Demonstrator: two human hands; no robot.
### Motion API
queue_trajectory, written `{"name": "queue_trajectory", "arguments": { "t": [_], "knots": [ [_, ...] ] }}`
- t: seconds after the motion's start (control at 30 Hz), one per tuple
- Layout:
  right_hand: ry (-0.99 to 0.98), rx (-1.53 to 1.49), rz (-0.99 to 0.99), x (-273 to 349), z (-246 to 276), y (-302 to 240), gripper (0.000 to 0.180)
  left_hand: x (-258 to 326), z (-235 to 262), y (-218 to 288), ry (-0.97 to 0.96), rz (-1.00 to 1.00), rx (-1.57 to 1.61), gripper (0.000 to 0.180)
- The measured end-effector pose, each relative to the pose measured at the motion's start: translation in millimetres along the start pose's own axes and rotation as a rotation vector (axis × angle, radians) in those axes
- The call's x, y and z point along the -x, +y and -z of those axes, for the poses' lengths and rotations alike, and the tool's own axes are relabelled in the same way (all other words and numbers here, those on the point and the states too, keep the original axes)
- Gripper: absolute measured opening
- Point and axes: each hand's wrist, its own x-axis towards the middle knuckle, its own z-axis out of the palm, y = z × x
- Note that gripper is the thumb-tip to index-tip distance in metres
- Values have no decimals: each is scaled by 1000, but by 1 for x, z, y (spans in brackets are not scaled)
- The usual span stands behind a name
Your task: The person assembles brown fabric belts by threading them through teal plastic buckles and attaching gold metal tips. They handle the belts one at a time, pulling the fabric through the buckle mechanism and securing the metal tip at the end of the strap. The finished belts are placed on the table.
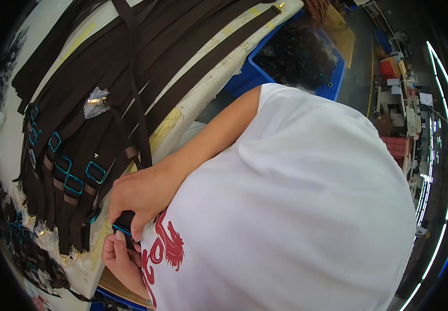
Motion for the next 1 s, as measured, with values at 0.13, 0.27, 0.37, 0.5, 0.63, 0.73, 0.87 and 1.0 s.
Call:
{"name": "queue_trajectory", "arguments": {
  "t": [0.13, 0.27, 0.37, 0.5, 0.63, 0.73, 0.87, 1.0],
  "knots": [
    [-93, -64, 52, -2, -2, 6, 41, 8, -3, -2, -65, -81, -15, 27],
    [-104, -118, 236, -3, -7, 9, 39, 13, 16, 7, -255, -181, -221, 24],
    [-77, 13, 303, -8, -8, 12, 41, 12, 26, 8, -290, -204, -226, 23],
    [40, -130, 71, -7, -5, 3, 44, 16, 15, 20, -165, -59, -4, 21],
    [-43, -42, 69, -9, -2, 2, 45, 12, 15, 7, -110, -68, 5, 18],
    [-58, 35, 141, -9, -1, 5, 46, 15, 14, 18, -192, -435, -677, 14],
    [95, -83, 243, -6, -4, 14, 46, 0, 13, 14, -210, -76, 8, 12],
    [35, -198, 69, -3, -5, 5, 45, -16, 21, -24, -396, 81, 607, 21]
  ]
}}
